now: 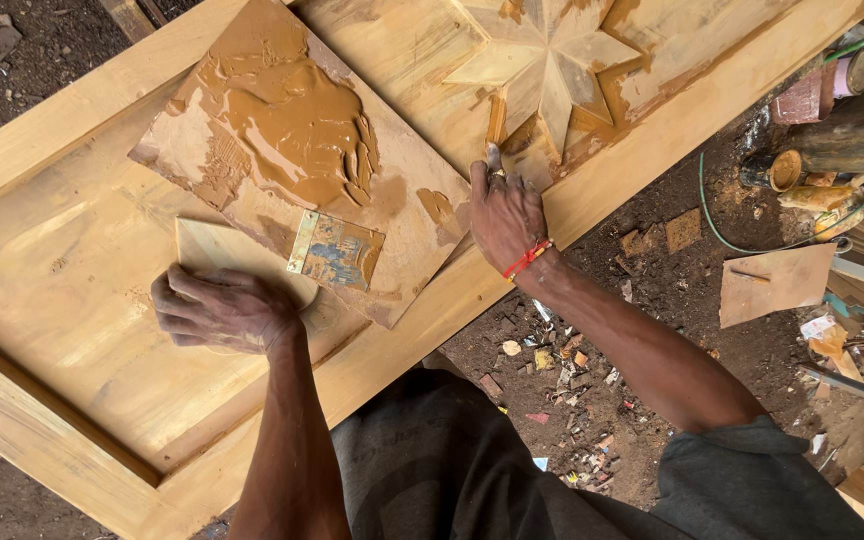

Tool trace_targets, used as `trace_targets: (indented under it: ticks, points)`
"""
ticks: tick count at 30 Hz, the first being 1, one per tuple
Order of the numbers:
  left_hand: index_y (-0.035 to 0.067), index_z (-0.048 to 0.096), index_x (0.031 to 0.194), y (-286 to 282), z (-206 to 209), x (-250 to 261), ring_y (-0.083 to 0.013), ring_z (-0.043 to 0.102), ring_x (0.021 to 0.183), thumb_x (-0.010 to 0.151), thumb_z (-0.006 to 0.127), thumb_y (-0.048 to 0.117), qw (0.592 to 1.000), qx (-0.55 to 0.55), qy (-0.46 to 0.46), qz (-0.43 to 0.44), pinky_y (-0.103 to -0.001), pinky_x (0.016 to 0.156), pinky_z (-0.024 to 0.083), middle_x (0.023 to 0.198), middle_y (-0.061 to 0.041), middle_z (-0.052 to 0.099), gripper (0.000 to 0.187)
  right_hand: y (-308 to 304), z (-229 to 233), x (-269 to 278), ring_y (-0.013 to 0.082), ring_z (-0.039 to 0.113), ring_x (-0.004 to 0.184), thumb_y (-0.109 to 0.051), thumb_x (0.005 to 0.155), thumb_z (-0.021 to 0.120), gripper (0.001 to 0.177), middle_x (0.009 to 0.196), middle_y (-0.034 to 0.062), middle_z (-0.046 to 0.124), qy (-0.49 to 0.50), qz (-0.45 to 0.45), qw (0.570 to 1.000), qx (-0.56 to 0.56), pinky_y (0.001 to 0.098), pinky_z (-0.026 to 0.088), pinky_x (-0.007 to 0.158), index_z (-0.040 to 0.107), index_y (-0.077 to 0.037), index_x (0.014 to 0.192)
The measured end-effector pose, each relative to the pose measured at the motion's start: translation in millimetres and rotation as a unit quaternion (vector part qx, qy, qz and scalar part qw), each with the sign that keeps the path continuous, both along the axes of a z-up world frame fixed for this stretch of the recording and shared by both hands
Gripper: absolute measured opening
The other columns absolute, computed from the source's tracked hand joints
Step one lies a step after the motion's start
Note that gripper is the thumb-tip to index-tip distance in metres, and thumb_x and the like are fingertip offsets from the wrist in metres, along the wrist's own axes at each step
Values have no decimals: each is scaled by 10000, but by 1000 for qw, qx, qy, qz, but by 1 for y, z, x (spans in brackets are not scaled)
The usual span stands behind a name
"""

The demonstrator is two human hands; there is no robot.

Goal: The person applies a brown paste to a star-shaped wooden carving on a workbench using a small tool. They spread the paste into the crevices of the carving, occasionally dipping the tool into a larger pile of paste on a separate board.

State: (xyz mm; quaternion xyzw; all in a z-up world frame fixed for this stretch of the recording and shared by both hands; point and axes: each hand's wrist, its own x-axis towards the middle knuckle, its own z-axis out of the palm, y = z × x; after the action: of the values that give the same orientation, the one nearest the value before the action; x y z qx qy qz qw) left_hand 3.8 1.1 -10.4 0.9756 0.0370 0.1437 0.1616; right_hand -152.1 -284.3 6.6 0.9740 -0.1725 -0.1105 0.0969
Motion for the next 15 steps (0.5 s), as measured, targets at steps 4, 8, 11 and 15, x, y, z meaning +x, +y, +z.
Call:
trace_targets:
  ticks: [4, 8, 11, 15]
  points:
    - [62, 578, 1244, 1, -1, -1, -336, 491, 1251, 1082, 537, 159, 1000, 1, 14, 8, -498, 1022, 379, 1339, -127, 549, 194, -4, -3, -2, 399, 687, 842, -73, 879, 581, 529, 802, 331, 680, 75, -63, 991, 90, 490, 553, 654, 373, 142, 1315]
    - [56, 572, 1242, 0, -1, 0, -344, 480, 1256, 1073, 551, 170, 1000, 10, 15, 4, -503, 1005, 372, 1348, -137, 537, 205, -4, -8, 1, 407, 682, 824, -79, 975, 554, 371, 837, 305, 679, 77, -85, 983, 143, 514, 547, 711, 398, 77, 1274]
    - [65, 575, 1258, 1, -4, -1, -339, 478, 1272, 1085, 547, 163, 1000, 4, 15, 13, -499, 1036, 374, 1360, -123, 538, 201, -6, -4, -5, 389, 675, 836, -74, 974, 536, 378, 772, 271, 685, 100, -108, 981, 126, 521, 544, 720, 387, 50, 1299]
    - [56, 577, 1228, 1, -5, 0, -352, 481, 1258, 1031, 564, 155, 1000, -3, 23, 7, -509, 1019, 362, 1348, -139, 543, 221, -17, 8, -18, 364, 690, 771, -26, 890, 565, 629, 859, 271, 696, 4, -97, 981, 167, 503, 568, 862, 293, 109, 1441]
